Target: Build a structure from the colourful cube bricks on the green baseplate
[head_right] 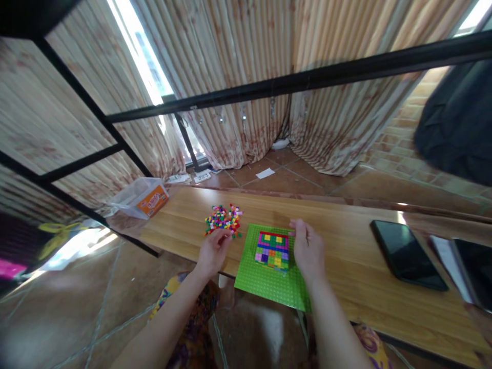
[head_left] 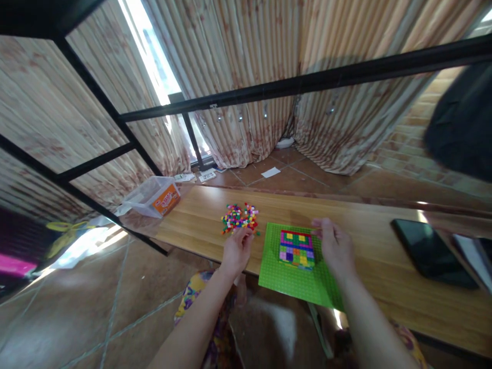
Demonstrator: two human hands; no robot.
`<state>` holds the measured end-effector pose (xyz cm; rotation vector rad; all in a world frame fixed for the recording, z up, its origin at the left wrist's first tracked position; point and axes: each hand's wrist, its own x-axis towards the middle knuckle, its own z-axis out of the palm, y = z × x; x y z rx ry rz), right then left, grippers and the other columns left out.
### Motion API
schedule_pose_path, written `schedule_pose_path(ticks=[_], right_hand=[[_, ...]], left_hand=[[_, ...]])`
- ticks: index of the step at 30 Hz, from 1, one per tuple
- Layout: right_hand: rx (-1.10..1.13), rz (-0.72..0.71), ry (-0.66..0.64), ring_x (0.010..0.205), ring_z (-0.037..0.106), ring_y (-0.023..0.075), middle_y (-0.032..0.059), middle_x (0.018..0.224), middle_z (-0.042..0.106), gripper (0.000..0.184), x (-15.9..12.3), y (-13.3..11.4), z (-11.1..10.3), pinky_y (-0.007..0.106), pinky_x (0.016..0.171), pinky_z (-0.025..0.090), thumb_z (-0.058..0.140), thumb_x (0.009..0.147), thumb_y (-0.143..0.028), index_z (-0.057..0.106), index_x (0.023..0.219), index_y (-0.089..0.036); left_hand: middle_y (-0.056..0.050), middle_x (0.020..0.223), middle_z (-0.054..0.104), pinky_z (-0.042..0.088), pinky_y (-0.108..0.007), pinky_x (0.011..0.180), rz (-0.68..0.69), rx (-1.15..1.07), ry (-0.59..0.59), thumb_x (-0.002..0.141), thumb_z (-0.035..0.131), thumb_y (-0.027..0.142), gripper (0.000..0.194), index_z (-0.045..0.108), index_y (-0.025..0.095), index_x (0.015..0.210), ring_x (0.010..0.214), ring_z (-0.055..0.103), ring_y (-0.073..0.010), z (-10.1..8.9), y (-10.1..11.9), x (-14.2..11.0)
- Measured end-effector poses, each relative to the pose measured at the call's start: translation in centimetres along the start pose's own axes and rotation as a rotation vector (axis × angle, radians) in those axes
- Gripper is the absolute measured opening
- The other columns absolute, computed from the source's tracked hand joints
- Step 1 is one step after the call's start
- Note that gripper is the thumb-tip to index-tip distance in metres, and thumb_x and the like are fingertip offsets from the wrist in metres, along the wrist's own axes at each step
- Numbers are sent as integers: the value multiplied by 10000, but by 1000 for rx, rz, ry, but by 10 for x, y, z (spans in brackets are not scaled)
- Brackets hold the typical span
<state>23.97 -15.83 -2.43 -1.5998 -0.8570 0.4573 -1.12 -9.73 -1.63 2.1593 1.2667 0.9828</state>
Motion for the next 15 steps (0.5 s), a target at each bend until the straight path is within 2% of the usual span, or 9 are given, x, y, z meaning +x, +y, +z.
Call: schedule_pose_path(ticks=[2,6,10,15], right_hand=[[6,7,2,749,677,203,124,974,734,664,1,0,-1,364,761,518,360,875,-716,696,976,-152],[0,14,-5,725,680,211,140,990,734,706,0,-4,-2,364,736,515,352,864,-735,693,1005,-133],[-42,5,-16,701,682,217,154,996,735,740,0,-7,-3,368,725,510,318,866,-744,697,1003,-123],[-57,31,-44,747,696,232,162,1048,728,737,1,-6,-2,372,746,510,306,874,-734,687,1045,-126]], left_hand=[[-21,846,686,503,-268,805,8,-55,-53,896,534,195,134,662,180,856,831,635,-144,5,16,8],[-22,829,712,500,-264,792,55,-91,-118,875,571,179,139,702,174,828,799,644,-141,19,38,24],[-37,873,737,511,-282,828,120,-58,-210,875,566,149,167,731,171,866,832,661,-150,28,48,37],[-62,930,750,516,-306,877,190,43,-319,889,517,119,226,740,151,908,885,672,-168,30,55,49]])
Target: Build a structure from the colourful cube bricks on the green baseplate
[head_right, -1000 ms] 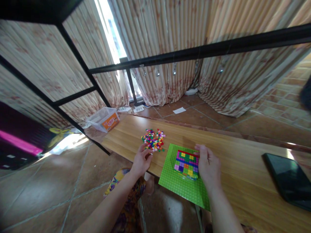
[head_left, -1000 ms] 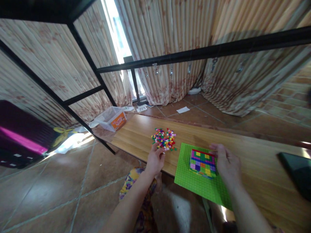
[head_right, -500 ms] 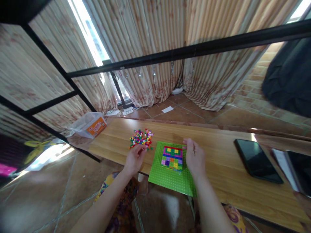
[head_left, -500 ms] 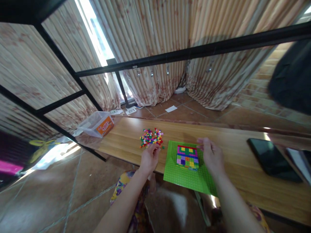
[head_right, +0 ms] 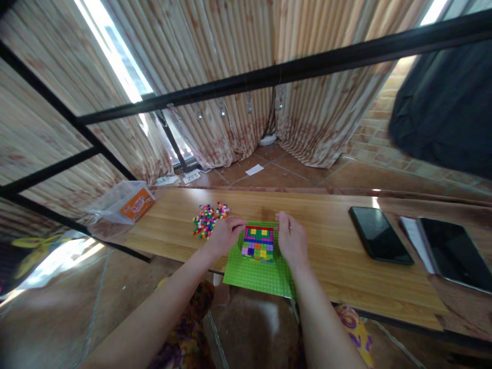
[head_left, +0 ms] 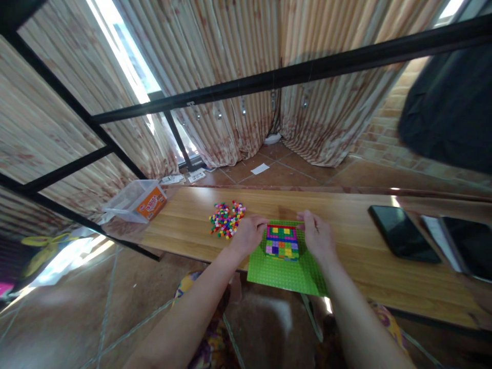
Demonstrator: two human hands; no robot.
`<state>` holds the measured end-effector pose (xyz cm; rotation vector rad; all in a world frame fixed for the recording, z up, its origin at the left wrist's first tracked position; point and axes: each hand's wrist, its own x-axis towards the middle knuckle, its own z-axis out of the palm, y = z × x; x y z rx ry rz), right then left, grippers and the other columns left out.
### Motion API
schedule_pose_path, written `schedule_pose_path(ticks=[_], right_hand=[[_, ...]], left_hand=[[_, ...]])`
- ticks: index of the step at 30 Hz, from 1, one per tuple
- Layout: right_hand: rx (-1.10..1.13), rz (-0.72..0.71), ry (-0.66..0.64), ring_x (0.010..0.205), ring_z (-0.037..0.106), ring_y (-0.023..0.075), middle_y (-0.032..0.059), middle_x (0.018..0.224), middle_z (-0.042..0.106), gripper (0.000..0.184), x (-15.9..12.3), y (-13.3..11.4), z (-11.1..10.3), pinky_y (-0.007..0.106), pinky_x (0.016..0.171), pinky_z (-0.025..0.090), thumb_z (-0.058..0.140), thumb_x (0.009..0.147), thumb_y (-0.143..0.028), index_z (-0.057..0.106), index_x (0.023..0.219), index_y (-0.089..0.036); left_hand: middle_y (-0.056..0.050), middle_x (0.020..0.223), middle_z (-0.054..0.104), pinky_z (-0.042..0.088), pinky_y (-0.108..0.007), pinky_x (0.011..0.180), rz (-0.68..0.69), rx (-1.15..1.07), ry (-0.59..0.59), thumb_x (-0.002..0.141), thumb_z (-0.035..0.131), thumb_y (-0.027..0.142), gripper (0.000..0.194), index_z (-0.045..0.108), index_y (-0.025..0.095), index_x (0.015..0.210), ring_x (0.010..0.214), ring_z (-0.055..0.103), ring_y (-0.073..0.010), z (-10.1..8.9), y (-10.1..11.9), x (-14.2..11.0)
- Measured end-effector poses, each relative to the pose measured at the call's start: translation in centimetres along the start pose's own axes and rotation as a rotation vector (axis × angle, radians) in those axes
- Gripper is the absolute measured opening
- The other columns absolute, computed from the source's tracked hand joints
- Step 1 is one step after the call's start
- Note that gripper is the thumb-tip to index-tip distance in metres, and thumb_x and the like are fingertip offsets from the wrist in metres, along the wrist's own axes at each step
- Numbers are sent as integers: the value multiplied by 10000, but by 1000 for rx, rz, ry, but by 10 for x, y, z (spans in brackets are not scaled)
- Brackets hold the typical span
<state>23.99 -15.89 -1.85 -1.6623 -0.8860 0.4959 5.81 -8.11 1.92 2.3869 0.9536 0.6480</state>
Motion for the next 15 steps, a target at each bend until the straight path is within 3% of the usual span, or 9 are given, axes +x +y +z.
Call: schedule_pose_path(ticks=[9,15], right_hand=[[-72,-25,-8,771,706,252,176,1054,730,741,-2,-8,1,388,783,501,279,890,-711,703,1022,-119],[-76,-39,-17,763,700,244,166,1042,734,709,-3,-9,1,378,769,501,281,906,-680,703,1021,-123]], left_hand=[[-69,931,746,513,-308,881,44,163,-145,895,442,99,300,736,157,900,919,675,-188,-4,2,9],[-67,969,748,515,-327,902,0,171,-159,885,477,133,380,624,151,1235,883,686,-186,-9,10,15]])
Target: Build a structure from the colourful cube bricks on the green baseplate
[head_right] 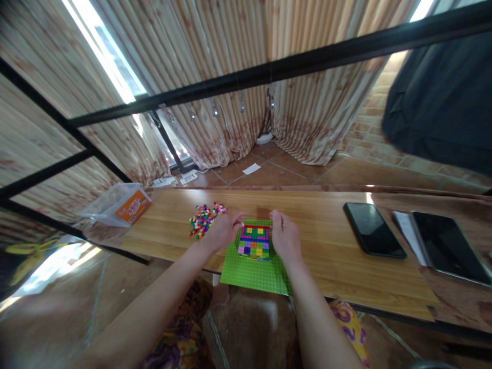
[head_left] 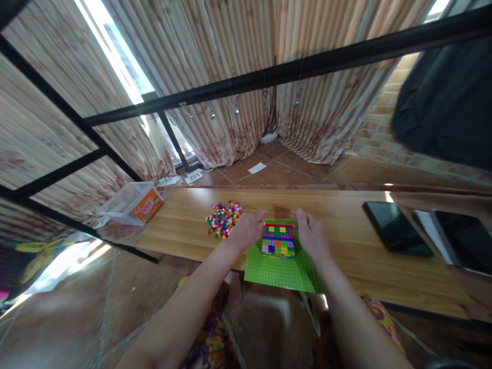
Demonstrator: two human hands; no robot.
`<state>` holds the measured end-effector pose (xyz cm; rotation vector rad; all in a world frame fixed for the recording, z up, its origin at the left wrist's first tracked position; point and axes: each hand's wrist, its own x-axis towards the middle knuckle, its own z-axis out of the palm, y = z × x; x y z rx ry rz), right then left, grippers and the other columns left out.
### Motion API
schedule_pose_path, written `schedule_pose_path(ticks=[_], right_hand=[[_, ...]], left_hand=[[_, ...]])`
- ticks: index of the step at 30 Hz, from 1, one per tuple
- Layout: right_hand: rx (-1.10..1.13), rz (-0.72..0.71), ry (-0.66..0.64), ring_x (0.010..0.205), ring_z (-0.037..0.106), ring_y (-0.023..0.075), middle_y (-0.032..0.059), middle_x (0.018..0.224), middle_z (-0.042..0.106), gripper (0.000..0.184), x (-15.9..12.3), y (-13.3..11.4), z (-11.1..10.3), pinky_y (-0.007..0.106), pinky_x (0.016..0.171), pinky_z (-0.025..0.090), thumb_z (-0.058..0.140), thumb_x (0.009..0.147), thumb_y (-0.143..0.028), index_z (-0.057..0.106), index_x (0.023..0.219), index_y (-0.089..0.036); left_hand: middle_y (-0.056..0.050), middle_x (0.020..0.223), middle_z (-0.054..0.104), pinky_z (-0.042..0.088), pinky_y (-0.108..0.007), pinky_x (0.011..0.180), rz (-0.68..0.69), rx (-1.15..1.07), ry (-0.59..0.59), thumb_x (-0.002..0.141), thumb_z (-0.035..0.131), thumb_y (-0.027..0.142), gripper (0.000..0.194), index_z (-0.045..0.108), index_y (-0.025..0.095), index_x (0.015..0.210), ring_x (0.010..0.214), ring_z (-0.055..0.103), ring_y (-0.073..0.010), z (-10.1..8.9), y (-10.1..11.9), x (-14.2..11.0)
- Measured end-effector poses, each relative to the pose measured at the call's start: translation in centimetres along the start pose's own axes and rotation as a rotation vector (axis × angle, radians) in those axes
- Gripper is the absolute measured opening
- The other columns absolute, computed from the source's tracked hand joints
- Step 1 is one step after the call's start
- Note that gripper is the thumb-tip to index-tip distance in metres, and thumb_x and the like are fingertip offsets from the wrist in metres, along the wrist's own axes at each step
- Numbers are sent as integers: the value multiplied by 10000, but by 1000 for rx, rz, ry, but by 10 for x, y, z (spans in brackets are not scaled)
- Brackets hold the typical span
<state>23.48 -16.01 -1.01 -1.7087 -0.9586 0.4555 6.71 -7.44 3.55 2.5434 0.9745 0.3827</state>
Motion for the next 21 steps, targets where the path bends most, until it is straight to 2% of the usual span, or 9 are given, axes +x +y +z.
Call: schedule_pose_path(ticks=[6,10,15,21], right_hand=[[-29,-20,-1,820,690,255,157,1023,736,694,0,1,1,385,797,494,279,907,-680,715,984,-146],[-45,-33,-6,871,683,265,160,1030,734,710,1,5,2,387,808,494,262,908,-686,713,1007,-147],[-49,-38,-36,886,679,261,158,1030,729,696,0,6,4,363,786,495,259,911,-677,711,990,-154],[-100,-48,-47,860,675,258,153,963,730,647,-3,1,4,365,802,478,259,920,-648,695,848,-174]], left_hand=[[-51,878,747,496,-346,947,42,27,-24,828,490,78,492,568,141,1310,866,690,-184,-8,3,5],[-44,842,747,516,-319,888,79,14,-79,792,498,56,532,566,144,1313,819,690,-175,-12,2,11],[-42,795,741,521,-306,841,98,50,-148,752,509,49,512,623,142,1243,798,690,-187,-17,4,22],[-51,748,733,512,-313,851,116,112,-206,704,517,21,479,693,127,1137,803,687,-208,-19,7,34]])
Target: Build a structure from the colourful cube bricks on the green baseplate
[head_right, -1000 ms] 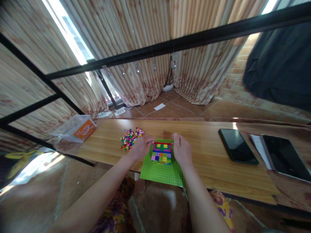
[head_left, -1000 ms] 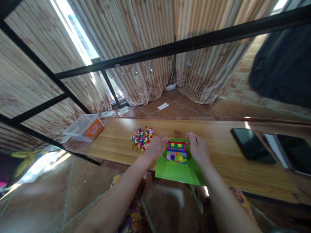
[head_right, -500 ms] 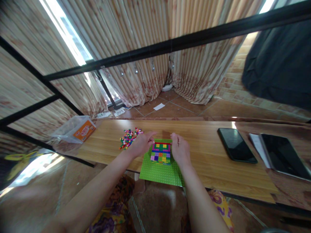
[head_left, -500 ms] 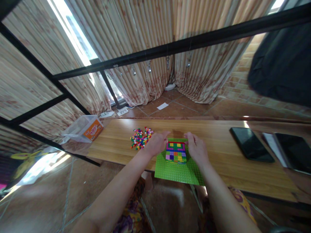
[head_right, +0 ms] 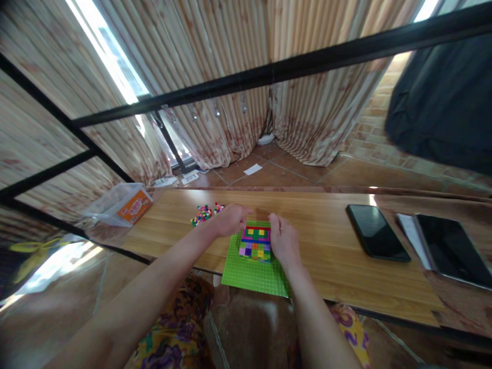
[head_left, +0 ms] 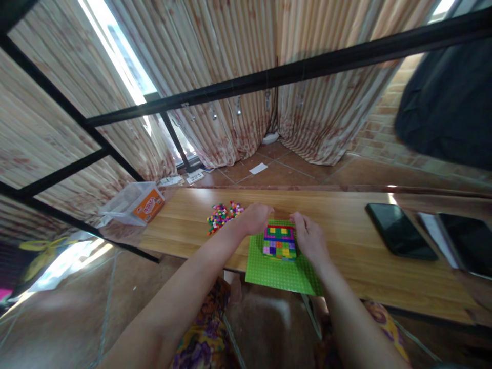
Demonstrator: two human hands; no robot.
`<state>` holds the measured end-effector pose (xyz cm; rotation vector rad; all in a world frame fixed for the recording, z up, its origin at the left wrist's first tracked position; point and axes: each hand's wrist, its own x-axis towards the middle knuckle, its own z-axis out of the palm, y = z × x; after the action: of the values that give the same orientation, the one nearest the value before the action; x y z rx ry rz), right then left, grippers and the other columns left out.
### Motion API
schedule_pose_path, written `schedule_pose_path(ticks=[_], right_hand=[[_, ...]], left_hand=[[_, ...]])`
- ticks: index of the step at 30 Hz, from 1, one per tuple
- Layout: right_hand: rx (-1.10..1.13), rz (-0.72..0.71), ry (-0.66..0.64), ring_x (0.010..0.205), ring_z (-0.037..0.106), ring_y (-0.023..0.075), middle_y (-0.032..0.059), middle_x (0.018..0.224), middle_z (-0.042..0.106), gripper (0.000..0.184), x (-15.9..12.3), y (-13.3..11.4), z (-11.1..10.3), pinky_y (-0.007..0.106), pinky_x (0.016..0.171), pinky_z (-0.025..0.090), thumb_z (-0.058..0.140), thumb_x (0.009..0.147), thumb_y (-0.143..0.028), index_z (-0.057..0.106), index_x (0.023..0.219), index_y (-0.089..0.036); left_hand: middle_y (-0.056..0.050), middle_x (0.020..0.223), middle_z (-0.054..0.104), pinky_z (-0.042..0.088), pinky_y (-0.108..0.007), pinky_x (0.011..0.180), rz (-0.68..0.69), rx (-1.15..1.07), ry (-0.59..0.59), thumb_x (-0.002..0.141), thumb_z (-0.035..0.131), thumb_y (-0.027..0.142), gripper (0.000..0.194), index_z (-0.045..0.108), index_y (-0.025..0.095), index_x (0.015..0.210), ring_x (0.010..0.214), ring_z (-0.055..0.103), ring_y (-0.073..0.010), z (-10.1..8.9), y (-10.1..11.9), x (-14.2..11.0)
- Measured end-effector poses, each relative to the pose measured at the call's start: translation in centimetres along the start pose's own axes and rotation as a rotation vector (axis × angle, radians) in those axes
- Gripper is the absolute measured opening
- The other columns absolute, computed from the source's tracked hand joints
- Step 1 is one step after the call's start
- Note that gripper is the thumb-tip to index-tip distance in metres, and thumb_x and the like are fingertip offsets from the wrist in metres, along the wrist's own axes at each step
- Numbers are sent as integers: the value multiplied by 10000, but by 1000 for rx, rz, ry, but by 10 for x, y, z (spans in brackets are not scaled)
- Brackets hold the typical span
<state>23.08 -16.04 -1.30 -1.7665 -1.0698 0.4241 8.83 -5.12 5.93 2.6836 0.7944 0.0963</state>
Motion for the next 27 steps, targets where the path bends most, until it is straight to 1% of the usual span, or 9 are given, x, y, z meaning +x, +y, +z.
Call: schedule_pose_path(ticks=[5,8,11,13,15,17,21,24,27], right_hand=[[-34,-29,-1,920,668,271,155,955,732,638,-1,-3,-1,376,835,466,250,932,-621,700,867,-173],[-39,-24,-11,948,667,281,166,988,732,653,-1,-1,0,394,857,464,243,935,-614,711,923,-160],[-36,-8,-19,984,663,292,174,1027,729,658,0,1,1,407,877,460,251,933,-611,714,985,-145],[-39,-3,-22,984,662,291,169,1029,731,657,0,2,0,408,878,458,259,929,-618,713,1004,-148],[-49,-6,-26,963,662,287,160,1008,734,650,0,3,-1,401,865,458,262,926,-622,715,986,-160],[-67,-9,-38,938,661,285,155,981,734,639,-1,4,-3,394,843,458,267,922,-620,714,962,-165],[-110,-25,-60,891,655,282,144,937,729,605,-1,5,-6,374,786,452,298,914,-616,709,942,-173],[-150,-52,-67,839,650,272,127,891,725,586,-2,5,-6,356,733,443,319,909,-620,709,907,-183],[-170,-66,-82,789,647,260,115,846,721,582,-3,5,-4,344,695,436,315,910,-616,708,870,-189]], left_hand=[[-34,735,730,523,-292,804,1,-43,29,705,524,23,440,712,148,1082,735,681,-184,-1,2,-3],[-33,743,731,532,-295,798,-13,-54,28,729,535,40,443,682,136,1135,727,682,-178,2,1,-8],[-55,864,749,535,-310,846,-26,-112,78,767,541,65,485,613,130,1242,812,692,-178,8,-3,-16],[-75,1010,741,536,-313,869,-67,-198,169,779,543,72,508,582,148,1280,866,691,-172,14,-9,-25],[-80,1096,720,542,-305,858,-149,-290,290,786,526,66,499,585,166,1270,874,687,-161,19,-19,-41],[-77,1103,712,547,-296,823,-244,-356,403,812,510,88,448,602,171,1242,872,680,-158,25,-33,-64],[-57,930,725,532,-281,751,-517,-333,577,838,514,129,278,676,167,1060,772,657,-153,36,-59,-123],[-48,874,705,510,-284,750,-627,-210,613,822,536,116,201,698,167,929,765,638,-157,45,-67,-154],[-47,868,683,495,-282,763,-628,-135,585,819,547,116,183,707,173,888,792,631,-162,53,-65,-158]])
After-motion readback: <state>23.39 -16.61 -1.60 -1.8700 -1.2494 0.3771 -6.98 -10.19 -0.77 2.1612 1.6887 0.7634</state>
